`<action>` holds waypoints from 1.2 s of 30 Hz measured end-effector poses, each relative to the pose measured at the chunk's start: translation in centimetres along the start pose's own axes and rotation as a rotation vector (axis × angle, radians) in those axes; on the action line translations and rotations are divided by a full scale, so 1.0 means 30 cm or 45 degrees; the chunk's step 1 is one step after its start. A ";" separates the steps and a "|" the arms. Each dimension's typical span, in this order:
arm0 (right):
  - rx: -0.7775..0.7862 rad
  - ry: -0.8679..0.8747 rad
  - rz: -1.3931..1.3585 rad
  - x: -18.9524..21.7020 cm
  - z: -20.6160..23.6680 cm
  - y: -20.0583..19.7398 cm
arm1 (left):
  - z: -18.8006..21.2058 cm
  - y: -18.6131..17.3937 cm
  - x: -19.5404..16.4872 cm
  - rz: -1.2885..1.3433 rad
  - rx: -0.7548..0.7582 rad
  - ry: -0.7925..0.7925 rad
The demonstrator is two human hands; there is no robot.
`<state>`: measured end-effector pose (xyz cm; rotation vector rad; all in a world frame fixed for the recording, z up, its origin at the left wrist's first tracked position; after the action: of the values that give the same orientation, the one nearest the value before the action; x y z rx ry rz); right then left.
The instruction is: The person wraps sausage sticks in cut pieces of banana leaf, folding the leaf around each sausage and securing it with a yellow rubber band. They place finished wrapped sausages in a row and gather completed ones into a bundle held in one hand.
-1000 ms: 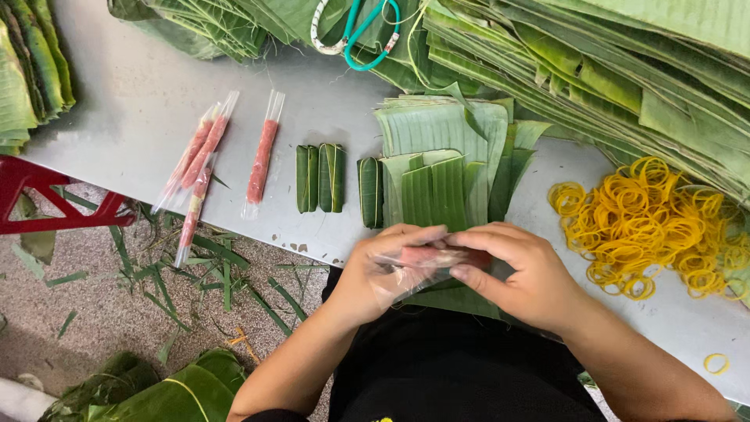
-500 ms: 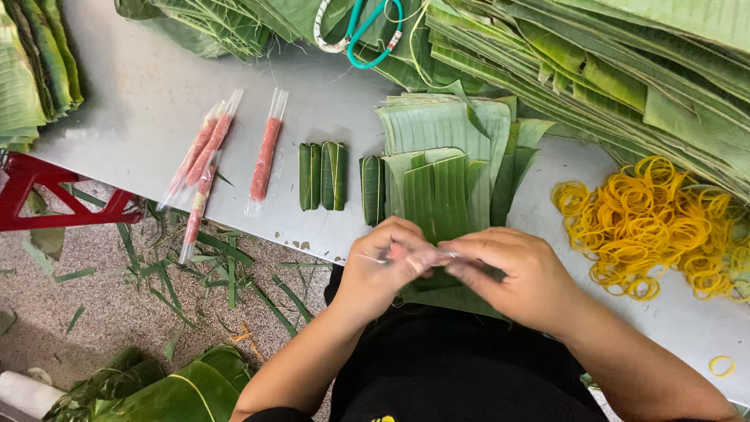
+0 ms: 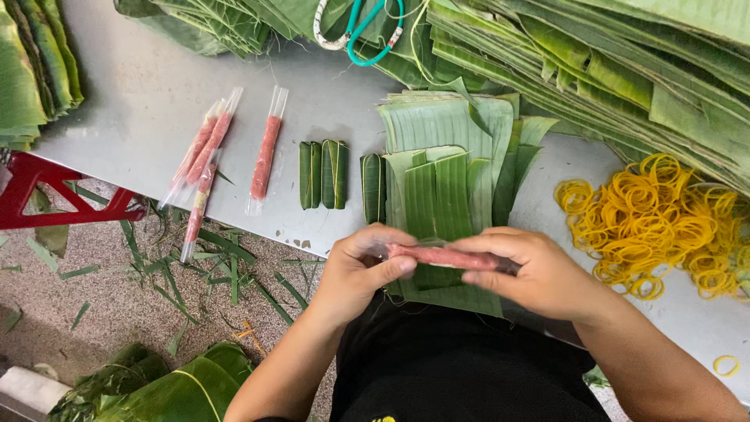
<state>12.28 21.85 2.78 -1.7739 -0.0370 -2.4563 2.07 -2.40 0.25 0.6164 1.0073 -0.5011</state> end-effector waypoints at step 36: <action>-0.027 -0.670 0.953 0.080 -0.080 0.003 | -0.046 0.071 -0.115 -1.666 -0.061 0.911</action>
<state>9.26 21.38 4.30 -1.9190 0.5074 -1.4565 1.04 0.45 3.27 -0.0261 2.0728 -1.4442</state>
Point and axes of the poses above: each hand's wrist, its own z-axis away from the middle knuckle, its own y-axis out of the palm, x = y × z, the point moved 2 cm from there along -z, towards the middle knuckle, and after that the axes turned 7 degrees about -z, right-handed, at the moved point
